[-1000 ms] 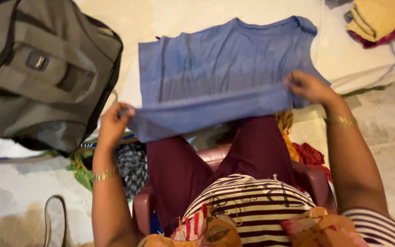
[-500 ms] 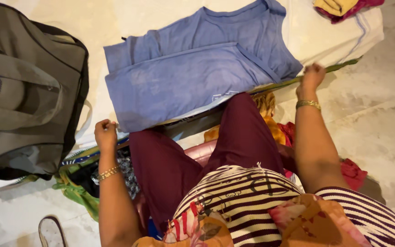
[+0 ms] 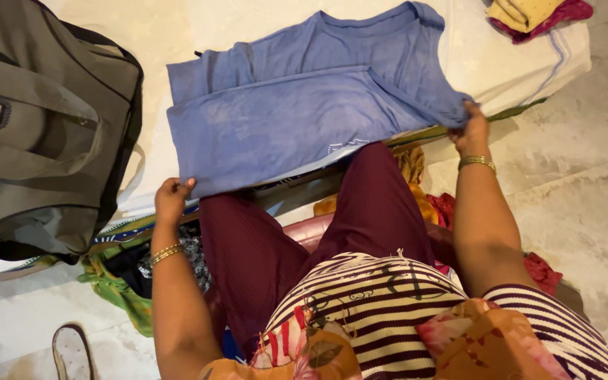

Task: The person places clothing items into a gray bag on a bed, zips it closed, and then lays out and folds a blue shirt on the bed.

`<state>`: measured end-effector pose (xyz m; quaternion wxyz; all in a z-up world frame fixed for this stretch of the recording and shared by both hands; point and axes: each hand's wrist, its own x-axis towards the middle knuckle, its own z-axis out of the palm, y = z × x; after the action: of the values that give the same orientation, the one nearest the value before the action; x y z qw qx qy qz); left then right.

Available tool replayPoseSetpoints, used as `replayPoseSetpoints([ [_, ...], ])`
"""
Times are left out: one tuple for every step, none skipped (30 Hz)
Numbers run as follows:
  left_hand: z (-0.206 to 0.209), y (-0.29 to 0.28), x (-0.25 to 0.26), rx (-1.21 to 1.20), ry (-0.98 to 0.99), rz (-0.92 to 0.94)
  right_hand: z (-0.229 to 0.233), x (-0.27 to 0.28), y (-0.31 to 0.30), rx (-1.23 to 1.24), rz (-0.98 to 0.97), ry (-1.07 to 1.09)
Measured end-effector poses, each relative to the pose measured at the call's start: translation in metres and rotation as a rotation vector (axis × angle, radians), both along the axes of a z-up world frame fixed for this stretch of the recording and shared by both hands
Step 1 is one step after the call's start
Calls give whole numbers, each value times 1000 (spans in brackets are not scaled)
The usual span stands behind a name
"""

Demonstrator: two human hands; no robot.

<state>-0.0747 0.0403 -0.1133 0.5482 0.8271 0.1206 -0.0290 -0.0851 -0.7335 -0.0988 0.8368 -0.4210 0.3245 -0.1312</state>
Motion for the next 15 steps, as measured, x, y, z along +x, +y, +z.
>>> replayPoseSetpoints([
  [8, 5, 0, 0, -2, 2, 3, 0, -7, 51, -98, -96],
  [15, 12, 1, 48, 30, -12, 6, 0, -14, 52, -94, -98],
  [22, 19, 1, 95, 63, -27, 8, -1, -21, 151, -162, -144],
  [28, 27, 0, 95, 62, -24, 10, -2, -24, 250, -231, -189],
  [33, 36, -4, 83, 68, -52, 10, -3, -24, 250, -228, -190],
  [35, 42, -7, 70, 75, -80, 11, -7, -25, 308, -327, -164],
  [34, 46, -10, 69, 75, -78, 12, -10, -26, 364, -426, -139],
  [32, 51, -13, 55, 120, -71, 12, -12, -26, 363, -424, -139],
  [29, 55, -16, 41, 165, -64, 12, -14, -26, 370, -425, -80],
  [24, 55, -17, 41, 164, -64, 12, -14, -27, 377, -427, -21],
  [18, 52, -16, 19, 167, -89, 12, -12, -27, 377, -427, -22],
  [15, 51, -15, -5, 172, -114, 13, -12, -30, 330, -374, -43],
  [14, 49, -15, -7, 172, -113, 16, -12, -34, 283, -323, -66],
  [14, 45, -16, 37, 173, -85, 20, -11, -39, 282, -319, -66],
  [15, 40, -16, 81, 175, -57, 25, -10, -42, 250, -211, -206],
])
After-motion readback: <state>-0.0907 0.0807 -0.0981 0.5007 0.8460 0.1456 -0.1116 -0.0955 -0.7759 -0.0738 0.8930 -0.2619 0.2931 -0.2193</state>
